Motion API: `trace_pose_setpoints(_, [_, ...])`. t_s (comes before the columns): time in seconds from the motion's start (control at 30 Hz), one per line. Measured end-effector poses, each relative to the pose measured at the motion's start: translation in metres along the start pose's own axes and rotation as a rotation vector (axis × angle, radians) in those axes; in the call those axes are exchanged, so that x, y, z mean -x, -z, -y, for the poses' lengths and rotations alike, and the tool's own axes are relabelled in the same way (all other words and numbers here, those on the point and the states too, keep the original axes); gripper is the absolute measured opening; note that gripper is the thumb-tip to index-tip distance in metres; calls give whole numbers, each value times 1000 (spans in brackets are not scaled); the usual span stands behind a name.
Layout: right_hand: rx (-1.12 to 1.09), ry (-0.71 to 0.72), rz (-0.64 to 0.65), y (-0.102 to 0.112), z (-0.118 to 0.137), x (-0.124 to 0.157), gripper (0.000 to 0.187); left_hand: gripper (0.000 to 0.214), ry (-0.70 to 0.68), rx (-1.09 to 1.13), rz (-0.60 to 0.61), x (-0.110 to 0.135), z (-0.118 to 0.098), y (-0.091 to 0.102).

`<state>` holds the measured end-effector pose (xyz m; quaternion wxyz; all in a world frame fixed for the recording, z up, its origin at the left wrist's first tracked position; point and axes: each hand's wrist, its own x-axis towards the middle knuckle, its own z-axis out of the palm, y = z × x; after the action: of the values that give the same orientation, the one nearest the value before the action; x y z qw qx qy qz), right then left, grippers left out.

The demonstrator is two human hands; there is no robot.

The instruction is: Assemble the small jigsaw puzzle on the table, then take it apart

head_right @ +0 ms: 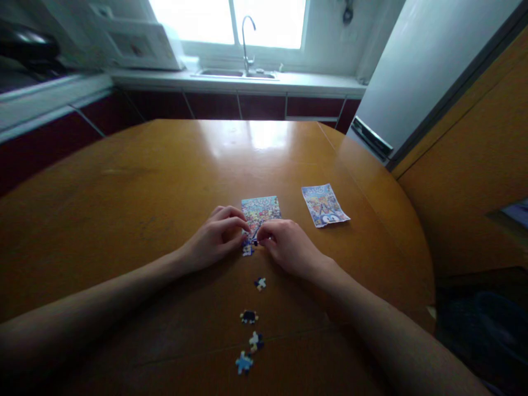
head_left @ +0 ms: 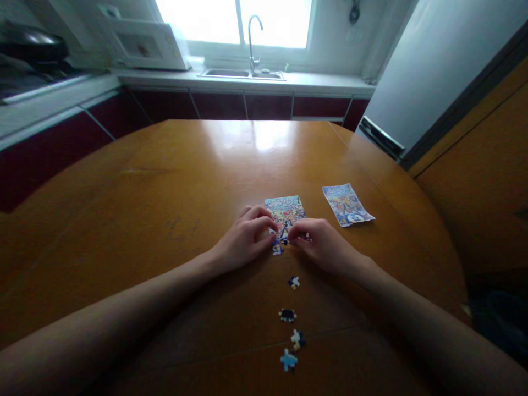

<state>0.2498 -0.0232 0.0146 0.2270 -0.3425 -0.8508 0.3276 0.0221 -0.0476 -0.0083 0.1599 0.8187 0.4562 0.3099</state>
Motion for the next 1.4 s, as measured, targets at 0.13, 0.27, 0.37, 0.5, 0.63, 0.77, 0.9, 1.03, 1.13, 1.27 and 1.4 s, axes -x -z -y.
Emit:
trace_pose_setpoints(0.13, [12,47,-5,-10,-2,-2,18,7,-9,-9,21,0,0,0])
trace_pose_setpoints(0.27, [70,65,5,-10,-3,-3,17,6,-2,-13,25,1,1,-1])
trace_pose_setpoints(0.37, [125,76,4,-11,-4,-3,17,6,6,-17,28,1,0,-1])
trace_pose_setpoints(0.5, [163,98,8,-13,-7,-2,17,9,4,-21,45,1,-3,1])
trace_pose_setpoints(0.63, [176,112,8,-12,-9,-1,14,21,-12,-37,115,1,-7,5])
trace_pose_setpoints(0.77, [180,124,24,-9,-9,-1,13,30,-9,-55,144,1,-6,6])
trace_pose_setpoints(0.9, [182,141,29,-8,-9,-1,15,28,-8,-56,135,1,-5,5])
trace_pose_setpoints(1.03, [216,161,41,-7,-10,0,15,28,-17,-62,133,1,-6,4])
trace_pose_setpoints(1.13, [241,170,46,-7,-9,0,15,27,-20,-65,129,1,-7,4])
trace_pose_setpoints(1.27, [290,186,36,-7,-6,-1,18,29,-16,-56,128,1,-8,5])
trace_pose_setpoints(1.4, [278,209,43,-3,-9,-1,19,14,-29,25,71,1,-6,5])
